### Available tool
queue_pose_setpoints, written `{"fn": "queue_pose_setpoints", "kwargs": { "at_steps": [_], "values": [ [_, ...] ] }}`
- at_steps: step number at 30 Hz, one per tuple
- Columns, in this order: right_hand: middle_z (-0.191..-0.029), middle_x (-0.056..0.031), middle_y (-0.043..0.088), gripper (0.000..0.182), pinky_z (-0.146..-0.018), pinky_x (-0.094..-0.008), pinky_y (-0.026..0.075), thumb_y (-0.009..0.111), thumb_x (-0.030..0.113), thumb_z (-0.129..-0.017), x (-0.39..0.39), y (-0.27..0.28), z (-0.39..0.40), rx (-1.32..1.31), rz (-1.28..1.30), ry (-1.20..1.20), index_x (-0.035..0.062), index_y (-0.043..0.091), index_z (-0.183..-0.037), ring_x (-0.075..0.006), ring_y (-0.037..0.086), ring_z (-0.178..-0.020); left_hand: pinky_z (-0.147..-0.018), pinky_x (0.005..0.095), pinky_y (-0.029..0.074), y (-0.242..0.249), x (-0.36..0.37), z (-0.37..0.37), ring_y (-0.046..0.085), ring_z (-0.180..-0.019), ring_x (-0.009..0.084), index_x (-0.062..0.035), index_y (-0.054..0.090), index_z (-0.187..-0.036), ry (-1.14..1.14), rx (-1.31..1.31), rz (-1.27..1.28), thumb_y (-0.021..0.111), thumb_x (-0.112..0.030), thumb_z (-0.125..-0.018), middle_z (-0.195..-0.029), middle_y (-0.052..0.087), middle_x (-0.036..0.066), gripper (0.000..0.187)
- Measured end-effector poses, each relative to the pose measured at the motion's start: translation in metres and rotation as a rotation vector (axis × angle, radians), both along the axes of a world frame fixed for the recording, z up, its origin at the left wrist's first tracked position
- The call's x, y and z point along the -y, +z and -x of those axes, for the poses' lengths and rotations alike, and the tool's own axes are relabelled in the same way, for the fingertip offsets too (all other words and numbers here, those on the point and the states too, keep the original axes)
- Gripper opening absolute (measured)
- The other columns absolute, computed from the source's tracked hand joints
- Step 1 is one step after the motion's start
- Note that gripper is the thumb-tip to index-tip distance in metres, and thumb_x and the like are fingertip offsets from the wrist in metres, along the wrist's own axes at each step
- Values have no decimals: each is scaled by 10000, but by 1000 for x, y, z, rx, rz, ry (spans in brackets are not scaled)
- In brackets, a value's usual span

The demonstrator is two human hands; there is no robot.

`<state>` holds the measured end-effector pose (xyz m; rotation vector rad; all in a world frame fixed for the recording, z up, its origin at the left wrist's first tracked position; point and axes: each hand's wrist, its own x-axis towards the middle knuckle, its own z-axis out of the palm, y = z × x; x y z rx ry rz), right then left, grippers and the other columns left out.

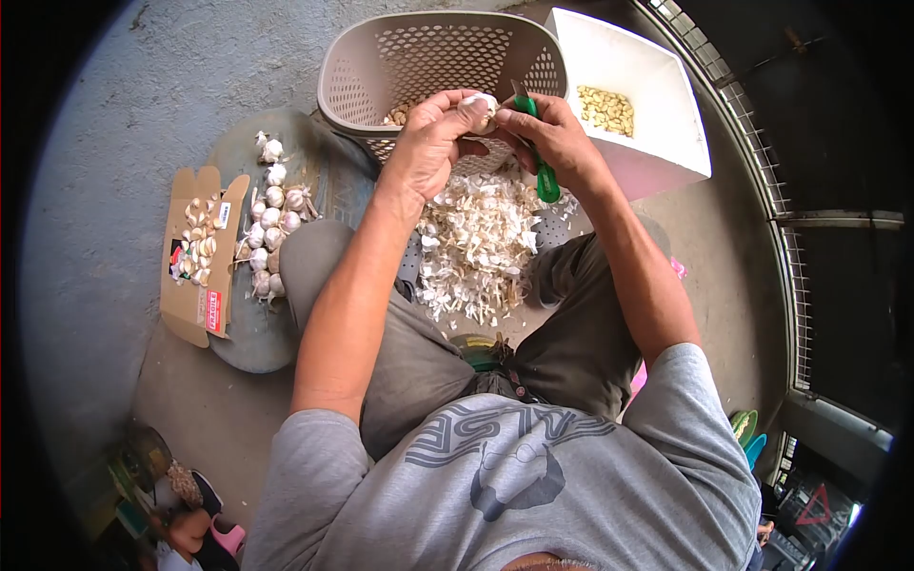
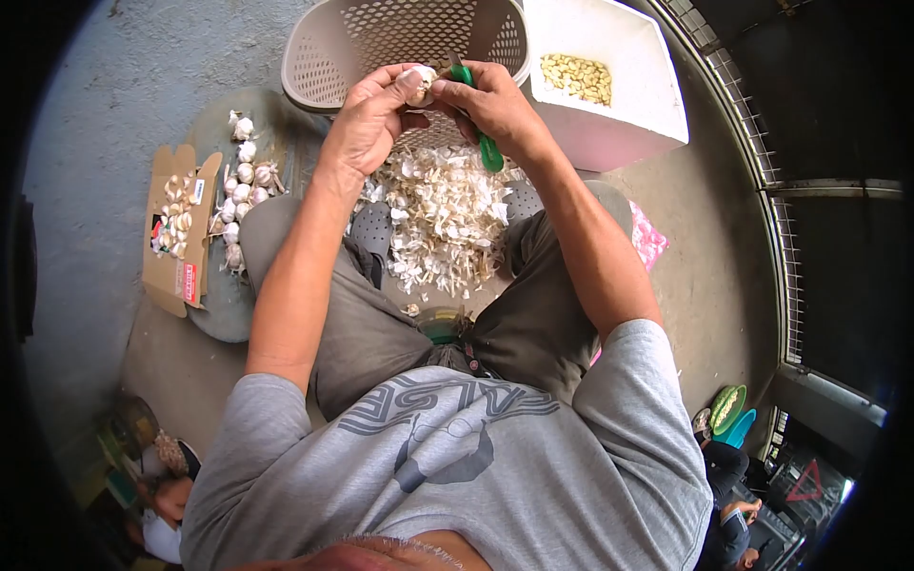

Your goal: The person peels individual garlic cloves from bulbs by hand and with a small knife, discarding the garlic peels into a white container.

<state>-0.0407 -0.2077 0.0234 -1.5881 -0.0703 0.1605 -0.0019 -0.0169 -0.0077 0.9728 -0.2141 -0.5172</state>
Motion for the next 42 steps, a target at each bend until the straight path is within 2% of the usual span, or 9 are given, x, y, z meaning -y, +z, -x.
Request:
{"fn": "queue_pose_setpoints", "kwargs": {
  "at_steps": [6, 12, 24, 27, 30, 33, 37, 38, 42],
  "values": [
    [-678, -20, 605, 225, -406, -256, 406, 653, 238, -1014, 6, -2, -3, -106, -158, 25, 14, 655, -987, -78, 495, -466, -856, 361, 612, 1, -1, -1, 712, -976, 201, 75, 587, -1289, -61, 112, 34, 640, -169, -1014, -1110, 710, 136, 371],
    [-669, -8, 560, 226, -399, -265, 422, 657, 257, -1008, 23, -2, -6, -186, -416, 115, 54, 624, -913, -77, 474, -460, -733, 370, 657, 2, -8, -1, 758, -884, 264, 94, 610, -1239, -36, 103, 46, 582, -159, -1045, -1083, 723, 182, 320],
    [-638, 4, 526, 245, -421, -257, 401, 595, 253, -1050, 1, -5, -2, 7, -46, -106, 32, 585, -944, -75, 490, -483, -617, 292, 617, 8, 1, 7, 696, -708, 150, 18, 678, -1023, 180, 226, -365, 594, -212, -1039, -862, 704, 92, 245],
    [-619, 9, 512, 235, -417, -255, 393, 606, 248, -1045, 1, -1, 0, -1, -39, -57, 39, 587, -939, -70, 468, -472, -583, 253, 573, 5, -2, 4, 642, -644, 106, 3, 681, -973, 211, 302, -422, 591, -194, -1035, -804, 668, 56, 225],
    [-621, 11, 510, 212, -410, -252, 384, 626, 234, -1033, 10, 4, 2, -174, -350, 61, 45, 595, -942, -66, 436, -450, -543, 223, 513, 9, -5, 5, 580, -590, 74, -9, 684, -949, 198, 307, -566, 593, -154, -1024, -741, 627, 22, 187],
    [-641, 10, 517, 191, -403, -248, 372, 645, 219, -1018, 23, 10, 3, -192, -443, 281, 53, 606, -935, -65, 411, -436, -552, 296, 511, -3, -4, 2, 600, -573, 112, 46, 659, -898, 173, 445, -706, 618, -95, -941, -685, 662, 60, 153],
    [-660, 2, 558, 173, -405, -237, 373, 651, 209, -1012, 24, 16, 9, -170, -178, 229, 43, 639, -967, -65, 435, -441, -661, 293, 560, 0, -7, 3, 666, -654, 133, 44, 711, -1110, 82, 337, -723, 627, -83, -945, -872, 737, 124, 225],
    [-664, 2, 577, 172, -415, -238, 385, 646, 190, -1008, 26, 11, 7, -141, -99, 211, 22, 653, -973, -61, 463, -454, -742, 283, 571, -3, -9, -1, 698, -772, 135, 23, 697, -1231, 107, 333, -693, 638, -102, -958, -1003, 752, 148, 306],
    [-655, 35, 544, 200, -411, -218, 351, 642, 203, -1020, 20, 8, 7, -19, 188, 236, 24, 629, -931, -38, 459, -459, -784, 267, 573, 14, -16, -1, 689, -853, 99, 29, 715, -1199, 123, 351, -430, 694, -113, -962, -986, 746, 72, 277]
  ]
}}
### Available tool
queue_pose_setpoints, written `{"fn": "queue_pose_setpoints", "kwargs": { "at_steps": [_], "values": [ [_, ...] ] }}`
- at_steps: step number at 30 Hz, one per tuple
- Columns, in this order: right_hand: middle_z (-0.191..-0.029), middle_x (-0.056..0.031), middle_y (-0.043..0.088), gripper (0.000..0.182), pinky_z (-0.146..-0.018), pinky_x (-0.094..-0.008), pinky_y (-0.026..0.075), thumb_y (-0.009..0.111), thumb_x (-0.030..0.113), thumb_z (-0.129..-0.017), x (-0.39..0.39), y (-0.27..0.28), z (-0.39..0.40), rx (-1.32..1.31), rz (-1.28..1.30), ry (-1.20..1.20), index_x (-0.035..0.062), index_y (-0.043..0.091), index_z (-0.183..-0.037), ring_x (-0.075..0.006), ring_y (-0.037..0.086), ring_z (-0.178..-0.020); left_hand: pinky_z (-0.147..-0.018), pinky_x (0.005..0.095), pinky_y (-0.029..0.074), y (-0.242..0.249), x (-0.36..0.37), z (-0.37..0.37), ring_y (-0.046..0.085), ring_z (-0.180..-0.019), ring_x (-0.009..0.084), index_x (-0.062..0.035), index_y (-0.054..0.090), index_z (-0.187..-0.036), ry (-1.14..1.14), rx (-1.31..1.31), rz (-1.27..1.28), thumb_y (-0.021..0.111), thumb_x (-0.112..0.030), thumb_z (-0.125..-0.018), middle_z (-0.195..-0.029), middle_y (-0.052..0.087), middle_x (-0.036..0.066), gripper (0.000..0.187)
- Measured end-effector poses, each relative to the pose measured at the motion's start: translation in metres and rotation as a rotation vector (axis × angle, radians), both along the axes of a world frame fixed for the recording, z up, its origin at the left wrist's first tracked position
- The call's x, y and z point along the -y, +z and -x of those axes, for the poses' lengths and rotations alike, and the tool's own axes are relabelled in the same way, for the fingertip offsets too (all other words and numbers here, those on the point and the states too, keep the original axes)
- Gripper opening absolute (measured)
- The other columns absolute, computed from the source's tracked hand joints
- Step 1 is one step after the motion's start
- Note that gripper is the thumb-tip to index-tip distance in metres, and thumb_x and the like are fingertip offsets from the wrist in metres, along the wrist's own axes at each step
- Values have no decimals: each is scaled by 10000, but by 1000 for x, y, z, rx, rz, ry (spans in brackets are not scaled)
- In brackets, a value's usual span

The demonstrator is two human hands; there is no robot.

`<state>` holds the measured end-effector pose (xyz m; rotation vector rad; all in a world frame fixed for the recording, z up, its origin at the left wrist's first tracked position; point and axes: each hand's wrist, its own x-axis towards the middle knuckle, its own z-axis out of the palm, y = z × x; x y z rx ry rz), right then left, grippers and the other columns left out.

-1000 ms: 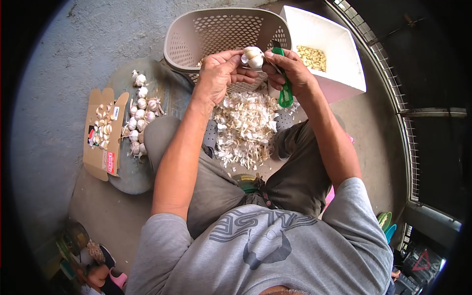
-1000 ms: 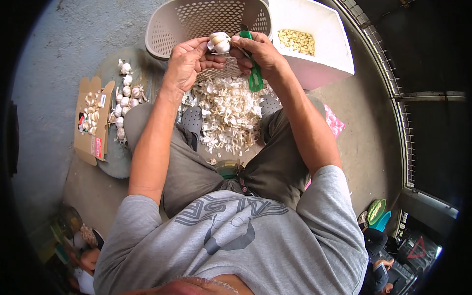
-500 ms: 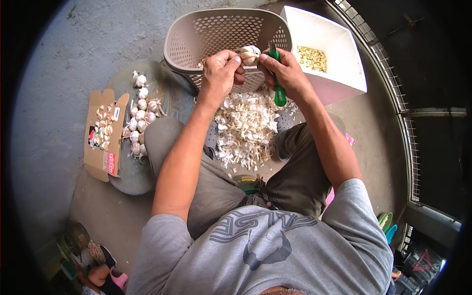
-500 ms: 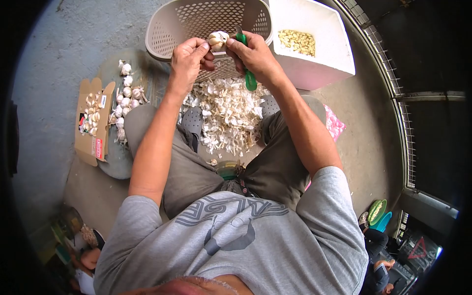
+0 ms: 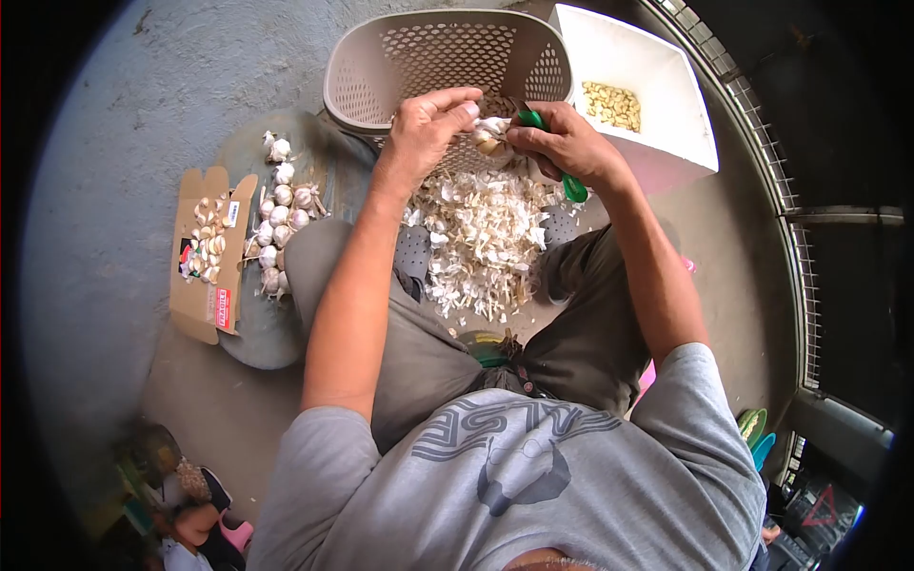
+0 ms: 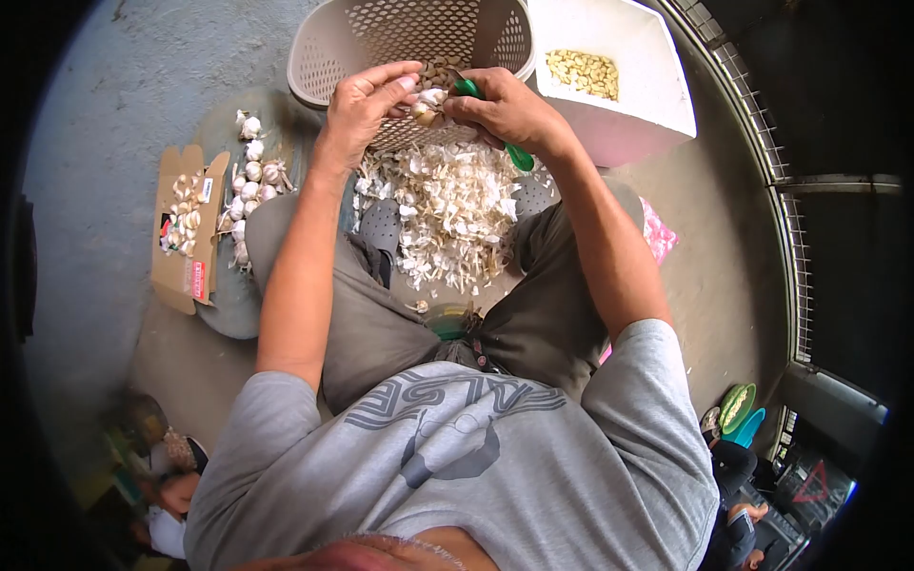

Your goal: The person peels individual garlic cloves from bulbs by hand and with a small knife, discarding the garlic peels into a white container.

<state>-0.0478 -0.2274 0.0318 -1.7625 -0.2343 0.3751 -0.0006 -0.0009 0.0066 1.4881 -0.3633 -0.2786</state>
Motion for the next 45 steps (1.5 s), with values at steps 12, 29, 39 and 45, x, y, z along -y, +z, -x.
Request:
{"fn": "queue_pose_setpoints", "kwargs": {
  "at_steps": [12, 29, 39, 45],
  "values": [
    [-618, 35, 533, 193, -418, -237, 359, 656, 184, -993, -6, -3, 0, -31, -15, 11, -4, 676, -951, -44, 458, -460, -665, 233, 541, 7, 8, 17, 666, -730, 80, 15, 738, -1015, 48, 216, -282, 661, -47, -957, -814, 726, 34, 115],
    [-652, 18, 551, 222, -417, -232, 377, 643, 234, -1024, -5, -7, -5, -19, -121, -159, 26, 633, -948, -54, 472, -468, -680, 302, 607, -8, 12, 8, 726, -814, 151, 0, 624, -1229, -89, -42, -12, 635, -372, -1022, -934, 738, 86, 426],
    [-762, -100, 622, 358, -603, -338, 487, 602, 333, -1050, -29, -13, -2, 385, 191, -186, -22, 637, -1078, -173, 596, -669, -672, 368, 626, -25, 15, -1, 707, -814, 208, -39, 584, -1155, -30, -304, 408, 491, -395, -1083, -996, 678, 93, 375],
    [-1008, -251, 672, 387, -825, -442, 512, 531, 312, -1062, -25, -11, -1, 504, 296, -162, -54, 617, -1155, -372, 660, -938, -700, 314, 590, -22, 22, 2, 683, -817, 161, -56, 578, -1207, 41, -255, 318, 534, -382, -1074, -1020, 658, 54, 356]
  ]
}}
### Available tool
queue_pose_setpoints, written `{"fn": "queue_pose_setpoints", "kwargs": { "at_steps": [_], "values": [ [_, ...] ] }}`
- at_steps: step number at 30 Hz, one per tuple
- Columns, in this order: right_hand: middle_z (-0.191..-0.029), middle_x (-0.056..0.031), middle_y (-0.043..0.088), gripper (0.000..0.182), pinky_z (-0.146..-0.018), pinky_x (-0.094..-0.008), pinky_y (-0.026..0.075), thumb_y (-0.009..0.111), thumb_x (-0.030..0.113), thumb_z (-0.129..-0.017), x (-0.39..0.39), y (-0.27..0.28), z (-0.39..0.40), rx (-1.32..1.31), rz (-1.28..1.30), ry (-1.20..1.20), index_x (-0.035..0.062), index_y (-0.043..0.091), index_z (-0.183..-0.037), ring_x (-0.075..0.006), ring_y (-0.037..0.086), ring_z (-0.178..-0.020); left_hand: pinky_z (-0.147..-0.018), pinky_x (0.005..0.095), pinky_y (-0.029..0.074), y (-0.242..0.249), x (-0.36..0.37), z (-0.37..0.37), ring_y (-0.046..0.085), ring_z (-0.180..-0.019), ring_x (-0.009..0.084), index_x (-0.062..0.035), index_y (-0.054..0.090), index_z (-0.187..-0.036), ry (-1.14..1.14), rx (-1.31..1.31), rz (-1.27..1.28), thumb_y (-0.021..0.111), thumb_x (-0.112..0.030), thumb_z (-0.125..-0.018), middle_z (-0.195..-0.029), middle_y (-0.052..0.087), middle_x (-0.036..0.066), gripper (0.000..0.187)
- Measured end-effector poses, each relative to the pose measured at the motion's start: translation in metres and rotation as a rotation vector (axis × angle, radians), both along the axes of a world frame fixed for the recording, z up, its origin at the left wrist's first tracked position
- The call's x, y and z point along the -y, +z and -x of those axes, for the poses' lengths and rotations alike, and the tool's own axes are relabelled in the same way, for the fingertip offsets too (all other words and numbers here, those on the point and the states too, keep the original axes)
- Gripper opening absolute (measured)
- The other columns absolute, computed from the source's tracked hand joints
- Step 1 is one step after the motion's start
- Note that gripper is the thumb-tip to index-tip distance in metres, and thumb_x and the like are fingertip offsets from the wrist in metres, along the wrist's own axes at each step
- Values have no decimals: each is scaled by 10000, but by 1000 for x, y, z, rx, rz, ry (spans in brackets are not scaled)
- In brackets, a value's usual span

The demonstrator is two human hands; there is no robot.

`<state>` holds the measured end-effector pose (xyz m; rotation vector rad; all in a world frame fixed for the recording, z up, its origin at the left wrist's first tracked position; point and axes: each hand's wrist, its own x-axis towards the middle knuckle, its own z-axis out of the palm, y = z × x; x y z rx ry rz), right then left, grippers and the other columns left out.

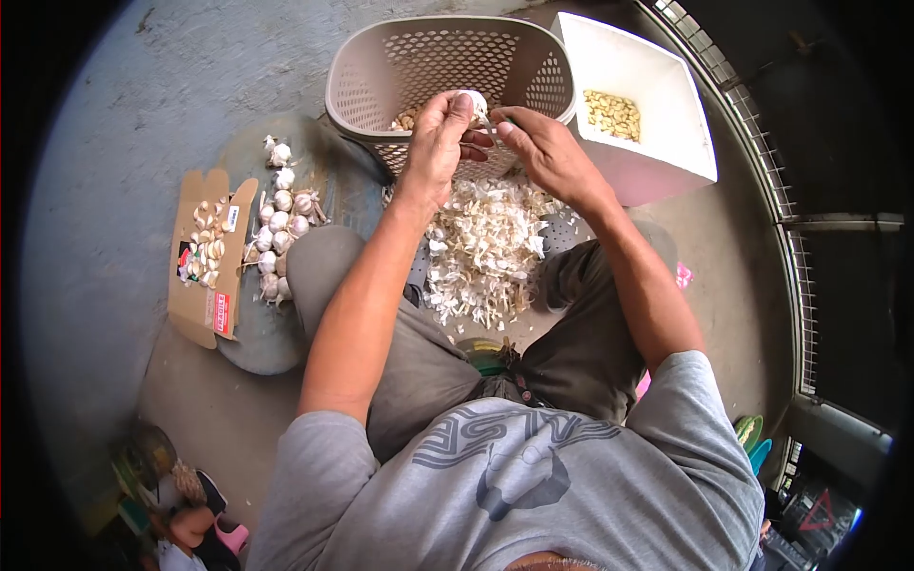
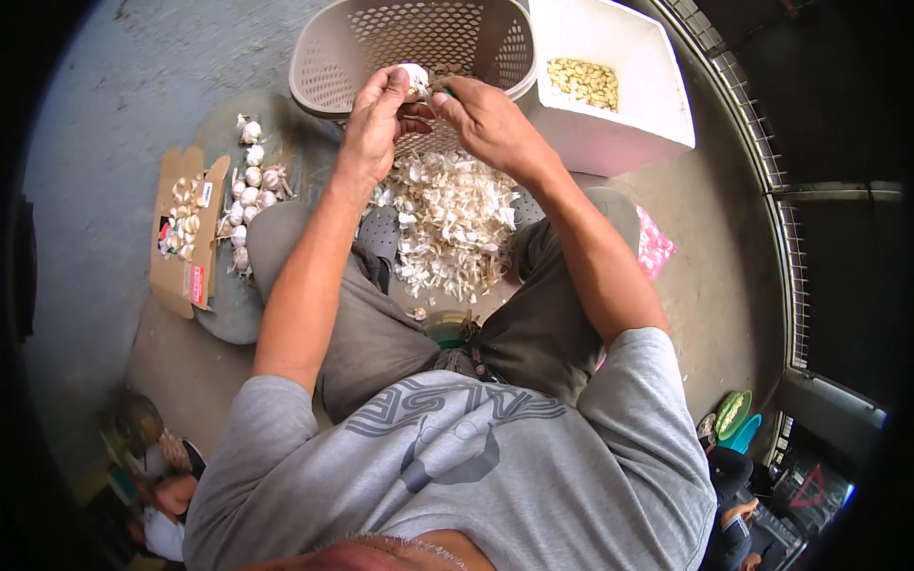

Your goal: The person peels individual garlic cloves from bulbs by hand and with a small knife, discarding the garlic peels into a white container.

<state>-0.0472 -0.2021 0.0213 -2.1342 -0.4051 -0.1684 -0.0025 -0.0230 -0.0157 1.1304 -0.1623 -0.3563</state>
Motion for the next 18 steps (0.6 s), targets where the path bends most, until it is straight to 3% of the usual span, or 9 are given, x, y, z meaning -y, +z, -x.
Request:
{"fn": "queue_pose_setpoints", "kwargs": {
  "at_steps": [3, 7, 10, 18],
  "values": [
    [-1062, -295, 651, 366, -880, -487, 497, 523, 252, -1057, -4, 0, 0, 79, 71, -6, -94, 596, -1153, -457, 628, -1042, -721, 289, 572, 1, 7, 6, 680, -823, 138, -59, 582, -1229, 19, 49, -20, 541, -389, -1072, -1029, 657, 41, 369],
    [-1009, -290, 643, 320, -836, -501, 499, 537, 214, -1050, -8, 1, -1, 85, 94, -23, -91, 597, -1124, -461, 633, -965, -711, 277, 557, -1, 10, 6, 680, -839, 116, -66, 595, -1226, 19, 57, -35, 550, -401, -1066, -1008, 675, 26, 374],
    [-992, -285, 644, 321, -813, -501, 504, 543, 221, -1051, -8, 10, 2, -61, 4, -62, -91, 597, -1110, -455, 640, -933, -711, 290, 558, -2, 8, 5, 684, -820, 120, -71, 604, -1204, -9, 26, -27, 550, -406, -1064, -971, 688, 21, 367],
    [-1063, -264, 666, 434, -839, -455, 532, 604, 305, -1030, -1, 6, -1, 62, 53, -113, -70, 598, -1247, -422, 668, -985, -636, 296, 574, -2, 10, 5, 677, -719, 137, -80, 631, -1112, -16, -27, 65, 536, -460, -1057, -890, 691, 25, 395]
  ]
}}
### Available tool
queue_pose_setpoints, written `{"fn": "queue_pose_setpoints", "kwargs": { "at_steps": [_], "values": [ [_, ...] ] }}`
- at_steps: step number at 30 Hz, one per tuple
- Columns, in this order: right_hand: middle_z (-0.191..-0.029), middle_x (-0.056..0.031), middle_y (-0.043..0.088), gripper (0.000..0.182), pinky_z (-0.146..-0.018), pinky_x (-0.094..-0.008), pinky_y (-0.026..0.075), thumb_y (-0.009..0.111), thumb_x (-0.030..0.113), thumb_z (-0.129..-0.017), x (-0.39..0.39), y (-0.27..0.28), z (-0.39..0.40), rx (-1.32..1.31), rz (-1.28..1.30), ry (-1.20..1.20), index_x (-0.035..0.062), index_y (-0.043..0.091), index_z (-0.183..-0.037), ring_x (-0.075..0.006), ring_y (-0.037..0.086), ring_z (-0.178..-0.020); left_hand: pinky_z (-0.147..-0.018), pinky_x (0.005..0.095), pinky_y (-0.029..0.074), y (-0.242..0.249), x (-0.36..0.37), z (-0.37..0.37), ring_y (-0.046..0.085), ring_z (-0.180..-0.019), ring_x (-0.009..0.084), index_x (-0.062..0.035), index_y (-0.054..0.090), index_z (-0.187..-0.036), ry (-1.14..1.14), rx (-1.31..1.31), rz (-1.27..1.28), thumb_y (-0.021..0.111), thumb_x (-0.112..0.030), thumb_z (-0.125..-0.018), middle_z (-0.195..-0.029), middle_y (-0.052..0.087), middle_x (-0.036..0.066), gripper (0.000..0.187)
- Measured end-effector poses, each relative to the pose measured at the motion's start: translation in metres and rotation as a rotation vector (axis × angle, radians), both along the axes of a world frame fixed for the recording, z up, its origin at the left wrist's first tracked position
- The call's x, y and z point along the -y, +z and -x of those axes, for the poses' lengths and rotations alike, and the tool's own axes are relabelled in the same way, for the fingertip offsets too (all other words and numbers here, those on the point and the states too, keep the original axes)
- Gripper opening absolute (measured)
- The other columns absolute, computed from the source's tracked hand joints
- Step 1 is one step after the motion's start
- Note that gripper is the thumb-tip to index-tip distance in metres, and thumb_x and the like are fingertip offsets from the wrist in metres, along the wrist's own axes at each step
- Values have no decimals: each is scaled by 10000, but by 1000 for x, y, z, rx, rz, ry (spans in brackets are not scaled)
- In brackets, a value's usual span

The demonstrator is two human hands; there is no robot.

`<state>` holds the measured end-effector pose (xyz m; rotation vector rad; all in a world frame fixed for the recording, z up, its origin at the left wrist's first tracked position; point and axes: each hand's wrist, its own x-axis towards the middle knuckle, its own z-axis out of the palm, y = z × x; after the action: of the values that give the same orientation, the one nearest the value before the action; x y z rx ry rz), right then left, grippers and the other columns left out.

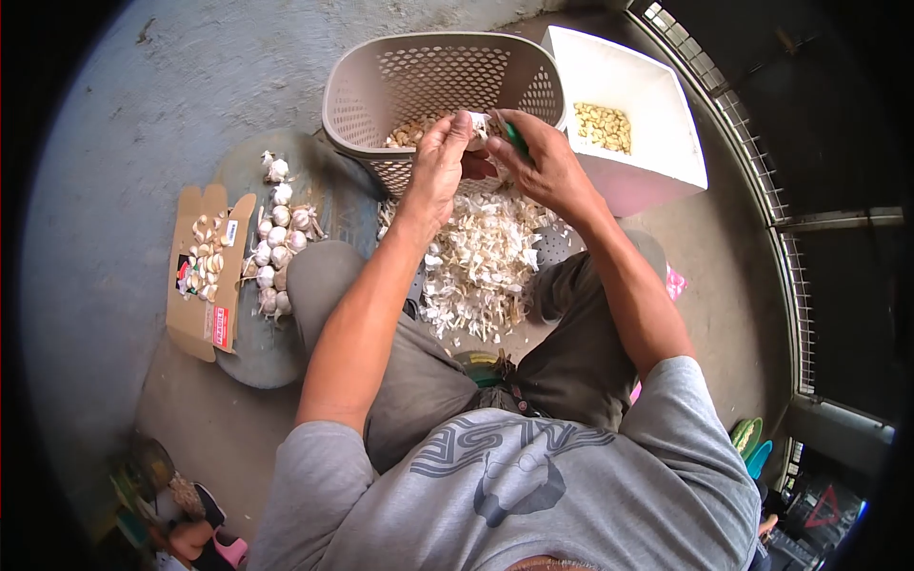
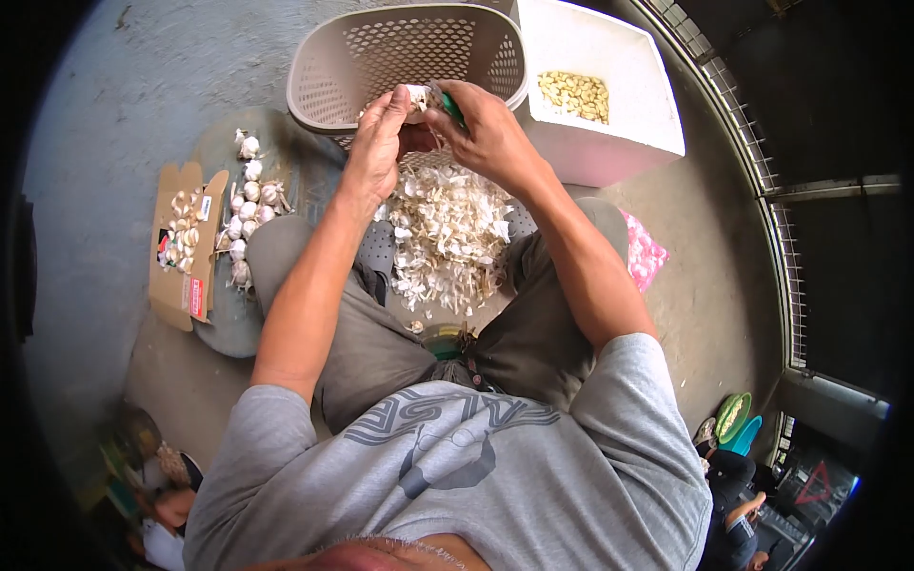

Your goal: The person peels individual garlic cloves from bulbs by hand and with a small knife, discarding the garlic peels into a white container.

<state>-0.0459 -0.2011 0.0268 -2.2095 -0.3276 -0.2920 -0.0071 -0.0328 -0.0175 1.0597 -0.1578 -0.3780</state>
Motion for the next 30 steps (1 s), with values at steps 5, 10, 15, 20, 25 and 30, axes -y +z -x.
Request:
{"fn": "queue_pose_setpoints", "kwargs": {
  "at_steps": [5, 10, 15, 20, 25, 30],
  "values": [
    [-1056, -262, 661, 444, -839, -466, 529, 590, 329, -1037, 4, 2, 1, 47, 127, 60, -62, 597, -1248, -418, 662, -979, -544, 248, 522, 7, -1, 2, 617, -639, 85, -70, 646, -1032, 45, 18, -32, 545, -552, -1028, -808, 644, 9, 492],
    [-984, -266, 643, 375, -796, -481, 505, 564, 311, -1053, 4, -4, -4, 26, 141, 68, -51, 608, -1137, -426, 651, -939, -517, 234, 479, 0, 1, 1, 560, -585, 70, -75, 651, -1011, -5, 31, -68, 533, -561, -1031, -770, 622, -2, 501],
    [-1007, -210, 691, 402, -812, -409, 518, 565, 322, -1063, 10, -6, -9, -97, -88, 39, -53, 605, -1202, -297, 679, -946, -544, 277, 520, -2, -4, -1, 606, -686, 109, -64, 647, -1064, -67, 33, -32, 541, -465, -1056, -860, 638, 13, 415],
    [-957, -99, 705, 289, -840, -314, 529, 652, 235, -1027, 7, -7, -9, -199, -209, 9, -29, 640, -1143, -143, 655, -952, -465, 243, 458, 10, 0, 4, 558, -575, 87, -38, 622, -995, 16, 55, -40, 574, -475, -1039, -758, 573, 6, 442],
    [-718, -83, 651, 191, -569, -345, 504, 659, 163, -997, 8, -6, -7, -70, -198, -29, -23, 619, -975, -126, 559, -608, -444, 226, 441, 12, -1, 7, 531, -509, 71, -36, 660, -1005, -51, 121, -211, 606, -547, -1000, -673, 569, -13, 514],
    [-702, -152, 636, 182, -571, -394, 497, 637, 140, -984, 10, 0, -5, 7, -24, -40, -36, 614, -944, -197, 582, -585, -457, 237, 467, 5, -2, 4, 555, -534, 84, -34, 667, -998, -120, 103, -224, 593, -536, -1011, -711, 612, 11, 507]
  ]
}}
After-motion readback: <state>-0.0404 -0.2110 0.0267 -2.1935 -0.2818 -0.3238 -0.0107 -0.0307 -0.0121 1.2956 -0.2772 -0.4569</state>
